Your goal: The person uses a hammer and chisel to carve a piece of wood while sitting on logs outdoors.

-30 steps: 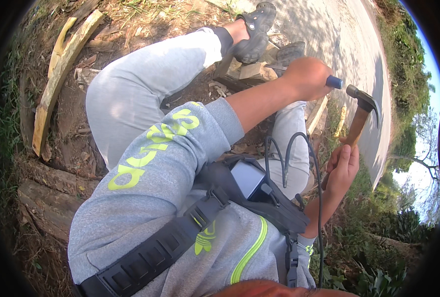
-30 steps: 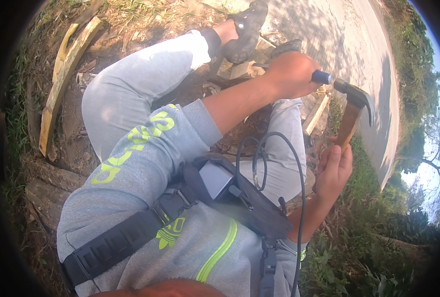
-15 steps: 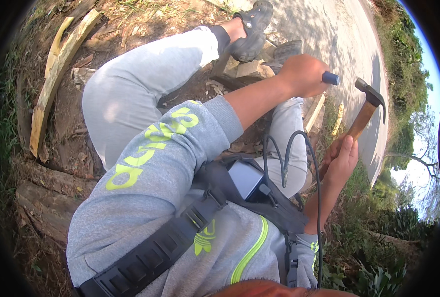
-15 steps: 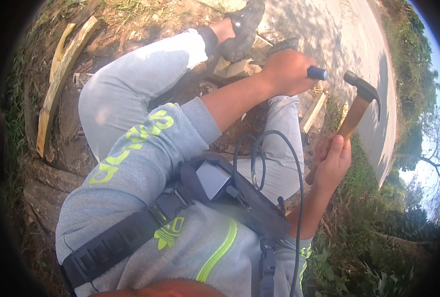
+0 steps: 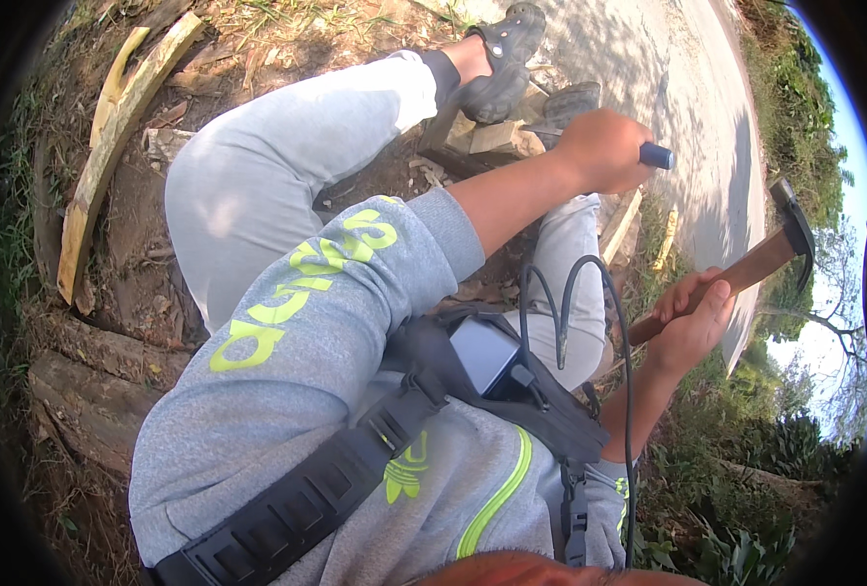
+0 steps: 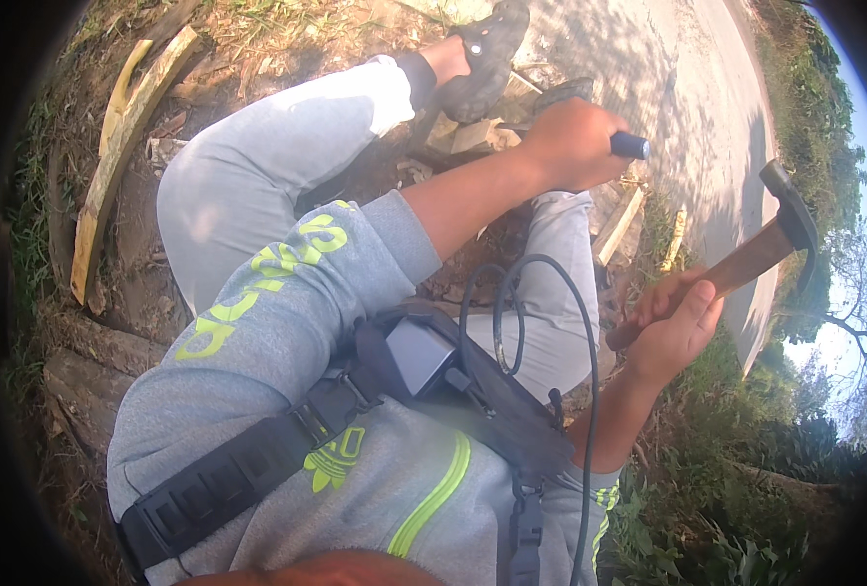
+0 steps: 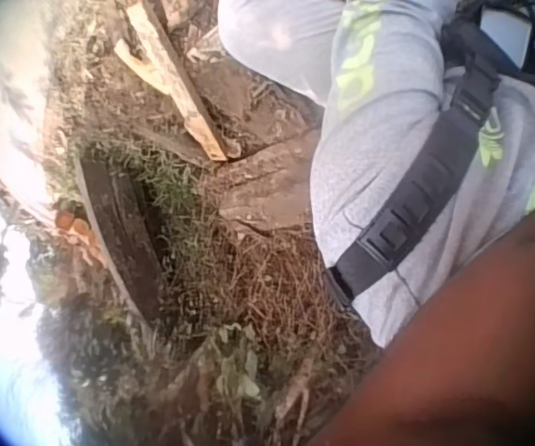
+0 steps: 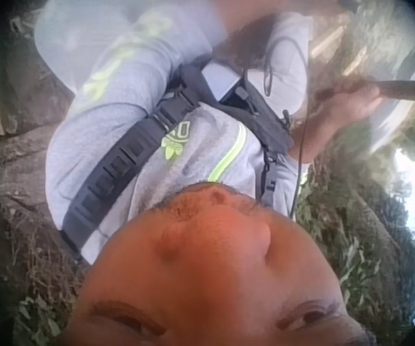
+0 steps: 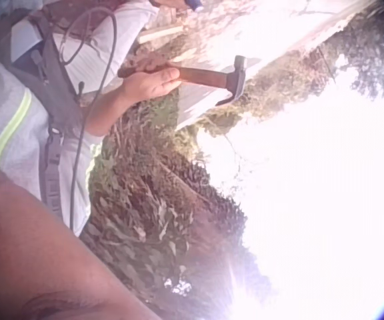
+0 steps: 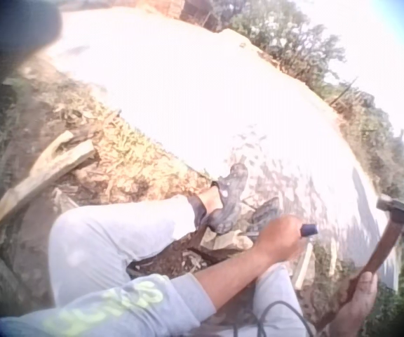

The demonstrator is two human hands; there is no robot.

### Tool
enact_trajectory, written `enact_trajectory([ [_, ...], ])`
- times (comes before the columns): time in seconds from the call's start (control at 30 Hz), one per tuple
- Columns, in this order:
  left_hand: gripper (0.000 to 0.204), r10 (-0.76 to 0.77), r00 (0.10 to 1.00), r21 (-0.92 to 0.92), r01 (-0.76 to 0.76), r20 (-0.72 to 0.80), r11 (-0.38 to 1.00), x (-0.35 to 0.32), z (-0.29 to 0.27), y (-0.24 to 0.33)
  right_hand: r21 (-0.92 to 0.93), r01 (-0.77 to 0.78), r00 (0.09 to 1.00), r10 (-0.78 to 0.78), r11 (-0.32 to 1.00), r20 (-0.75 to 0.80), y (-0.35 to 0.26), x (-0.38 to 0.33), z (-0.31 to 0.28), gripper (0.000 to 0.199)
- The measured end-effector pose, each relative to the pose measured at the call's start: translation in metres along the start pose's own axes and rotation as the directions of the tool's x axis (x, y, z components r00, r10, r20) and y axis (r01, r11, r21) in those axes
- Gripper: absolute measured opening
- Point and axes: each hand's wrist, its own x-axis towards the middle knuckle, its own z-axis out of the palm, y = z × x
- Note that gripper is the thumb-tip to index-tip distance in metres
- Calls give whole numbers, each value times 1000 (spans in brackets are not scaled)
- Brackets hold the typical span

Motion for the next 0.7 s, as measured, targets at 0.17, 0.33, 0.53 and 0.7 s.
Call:
enact_trajectory([
  [0.17,19,-35,999,19,35,11,999,6,-7,5,-466,22,988,51,885,143,6,11,-20,33],
  [0.33,17,-39,999,15,38,18,999,1,-5,7,-392,-11,994,51,920,92,-1,12,-17,33],
  [0.53,16,-21,1000,41,20,18,999,1,1,6,-238,-62,992,86,969,89,1,17,-27,34],
  [0.7,17,-37,999,16,37,-3,999,0,-3,10,-266,-109,983,145,958,117,0,19,-24,31],
])
